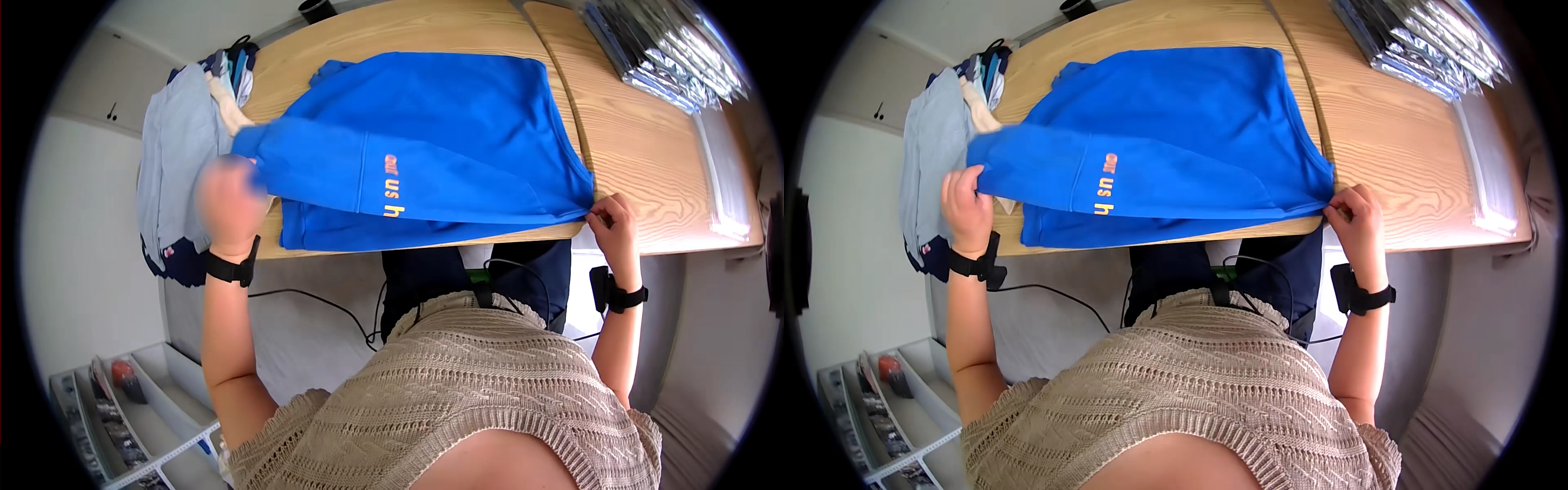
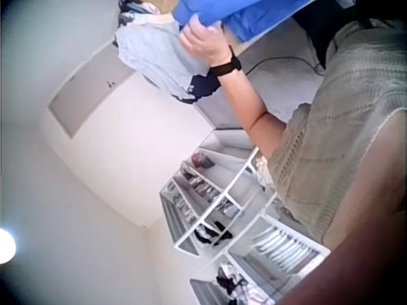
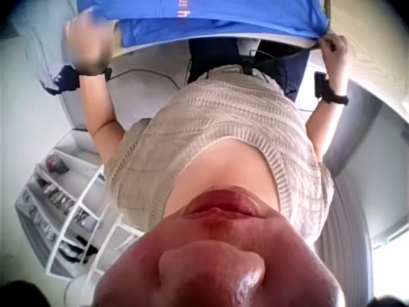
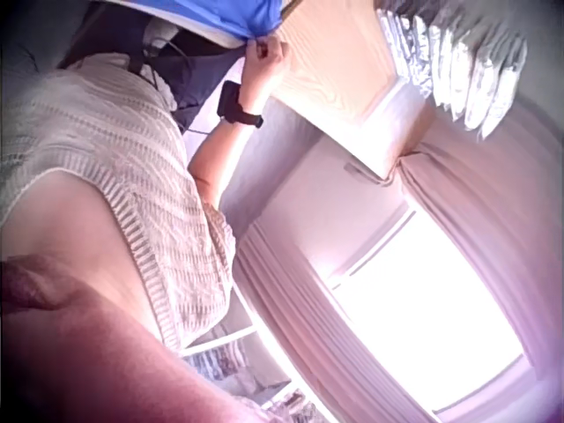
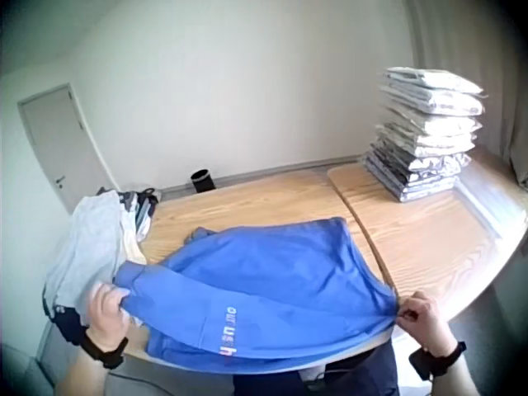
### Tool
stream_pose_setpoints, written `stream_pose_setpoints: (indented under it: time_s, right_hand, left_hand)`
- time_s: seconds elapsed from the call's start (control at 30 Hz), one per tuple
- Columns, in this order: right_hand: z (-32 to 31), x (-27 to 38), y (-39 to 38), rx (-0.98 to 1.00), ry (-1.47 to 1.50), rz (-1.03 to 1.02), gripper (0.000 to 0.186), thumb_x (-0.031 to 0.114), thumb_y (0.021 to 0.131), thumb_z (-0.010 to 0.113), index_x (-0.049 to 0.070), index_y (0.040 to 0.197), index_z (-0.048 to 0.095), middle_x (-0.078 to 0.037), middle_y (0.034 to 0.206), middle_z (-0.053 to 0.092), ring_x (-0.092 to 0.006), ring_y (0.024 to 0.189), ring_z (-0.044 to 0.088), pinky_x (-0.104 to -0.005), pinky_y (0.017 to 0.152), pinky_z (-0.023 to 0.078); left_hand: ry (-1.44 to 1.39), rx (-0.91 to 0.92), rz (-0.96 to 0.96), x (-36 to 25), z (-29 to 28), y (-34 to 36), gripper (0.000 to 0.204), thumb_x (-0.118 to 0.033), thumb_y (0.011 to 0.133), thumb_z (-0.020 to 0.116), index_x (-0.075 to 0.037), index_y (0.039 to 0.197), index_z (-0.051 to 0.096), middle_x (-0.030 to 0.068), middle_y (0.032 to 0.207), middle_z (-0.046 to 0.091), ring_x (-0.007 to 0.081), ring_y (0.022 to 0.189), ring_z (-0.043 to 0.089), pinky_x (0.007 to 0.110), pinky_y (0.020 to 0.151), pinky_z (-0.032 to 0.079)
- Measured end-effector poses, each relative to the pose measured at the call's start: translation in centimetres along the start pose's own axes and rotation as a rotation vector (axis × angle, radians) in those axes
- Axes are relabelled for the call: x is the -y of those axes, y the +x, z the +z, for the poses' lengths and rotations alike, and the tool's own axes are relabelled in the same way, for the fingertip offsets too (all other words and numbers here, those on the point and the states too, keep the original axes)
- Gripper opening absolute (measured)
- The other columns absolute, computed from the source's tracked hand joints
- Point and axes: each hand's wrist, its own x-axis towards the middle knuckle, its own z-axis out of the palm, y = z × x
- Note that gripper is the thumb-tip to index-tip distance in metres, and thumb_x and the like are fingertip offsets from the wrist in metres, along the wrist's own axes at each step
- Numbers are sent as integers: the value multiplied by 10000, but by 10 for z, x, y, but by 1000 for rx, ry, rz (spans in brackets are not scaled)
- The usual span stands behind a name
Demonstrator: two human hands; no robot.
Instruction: Folding a blue shirt and placing it into a plastic bag.
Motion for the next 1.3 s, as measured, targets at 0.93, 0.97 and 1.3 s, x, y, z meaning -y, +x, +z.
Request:
stream_pose_setpoints:
  time_s: [0.93,0.97,1.3]
  right_hand:
    - [-21,50,3,-105,-57,118,325,-30,735,641,40,1050,609,-90,905,598,-208,778,554,-293,718,449]
    - [-15,72,5,-70,-38,8,344,-15,745,641,44,1081,599,-111,973,606,-238,844,566,-317,765,452]
    - [132,138,6,74,-420,-374,610,392,818,592,125,1341,427,-144,1374,415,-269,1275,392,-531,1027,277]
  left_hand:
    - [-452,358,-438,-66,-34,-66,431,30,671,477,3,1092,565,157,970,519,323,903,512,396,822,411]
    - [-459,300,-444,-76,-36,-56,385,14,723,485,-1,1099,568,158,997,526,320,917,515,398,832,410]
    - [-295,568,-340,-157,36,-8,441,-270,944,420,-76,1340,424,178,1424,339,336,1322,301,462,1077,215]
